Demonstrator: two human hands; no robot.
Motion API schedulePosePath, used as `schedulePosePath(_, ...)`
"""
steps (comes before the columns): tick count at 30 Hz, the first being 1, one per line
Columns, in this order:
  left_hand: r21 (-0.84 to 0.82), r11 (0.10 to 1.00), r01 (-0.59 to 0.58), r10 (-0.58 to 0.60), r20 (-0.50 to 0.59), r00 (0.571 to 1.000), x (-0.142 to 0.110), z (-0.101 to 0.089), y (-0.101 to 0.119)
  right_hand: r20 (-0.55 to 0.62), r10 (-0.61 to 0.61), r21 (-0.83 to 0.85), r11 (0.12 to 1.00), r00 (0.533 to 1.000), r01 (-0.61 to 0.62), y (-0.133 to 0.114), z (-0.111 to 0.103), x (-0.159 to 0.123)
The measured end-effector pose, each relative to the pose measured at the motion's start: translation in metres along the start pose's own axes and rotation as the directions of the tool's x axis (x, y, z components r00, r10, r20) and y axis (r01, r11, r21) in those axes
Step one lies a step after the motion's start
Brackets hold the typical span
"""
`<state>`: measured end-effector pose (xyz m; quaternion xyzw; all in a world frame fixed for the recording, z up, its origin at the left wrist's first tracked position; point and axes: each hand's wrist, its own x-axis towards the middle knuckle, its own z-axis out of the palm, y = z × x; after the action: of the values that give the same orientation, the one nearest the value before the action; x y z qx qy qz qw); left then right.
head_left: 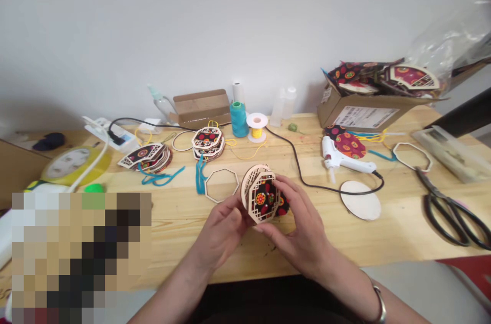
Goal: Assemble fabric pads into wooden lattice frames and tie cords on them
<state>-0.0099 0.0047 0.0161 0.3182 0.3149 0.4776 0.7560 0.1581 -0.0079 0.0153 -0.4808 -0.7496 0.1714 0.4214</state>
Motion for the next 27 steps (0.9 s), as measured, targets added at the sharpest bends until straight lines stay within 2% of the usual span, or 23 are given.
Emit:
schedulePosePath(4, -0.033, 0.999, -0.007, 0.003, -0.105, 0.995, 0.0013, -0.0016, -0.0019, 0.041, -0.005, -0.024, 1.0, 0.999, 0.006, 0.0008, 0.0001, -0.0026)
schedulePosePath(6, -0.043, 0.999, 0.022, -0.027, -0.122, 0.992, 0.0018, -0.0031, -0.0017, 0.062, -0.005, -0.032, 0.999, 0.998, 0.007, 0.0008, 0.0003, -0.0045)
schedulePosePath(10, -0.084, 0.993, 0.078, -0.083, -0.058, 0.995, 0.0014, -0.0041, 0.0015, 0.076, -0.009, -0.037, 0.999, 0.997, 0.012, 0.0008, 0.0003, -0.0065)
schedulePosePath(15, -0.111, 0.989, 0.102, -0.098, 0.042, 0.994, 0.0006, -0.0032, 0.0043, 0.065, 0.005, -0.025, 1.0, 0.998, -0.003, -0.0004, -0.0011, -0.0039)
schedulePosePath(23, -0.086, 0.989, 0.119, -0.111, 0.093, 0.989, -0.0019, -0.0009, 0.0046, 0.075, 0.093, 0.056, 0.994, 0.993, -0.097, -0.001, -0.0025, -0.0002)
schedulePosePath(27, -0.085, 0.989, 0.119, -0.109, 0.107, 0.988, -0.0027, -0.0013, 0.0038, 0.09, 0.094, 0.05, 0.994, 0.991, -0.099, 0.0001, -0.0034, -0.0006)
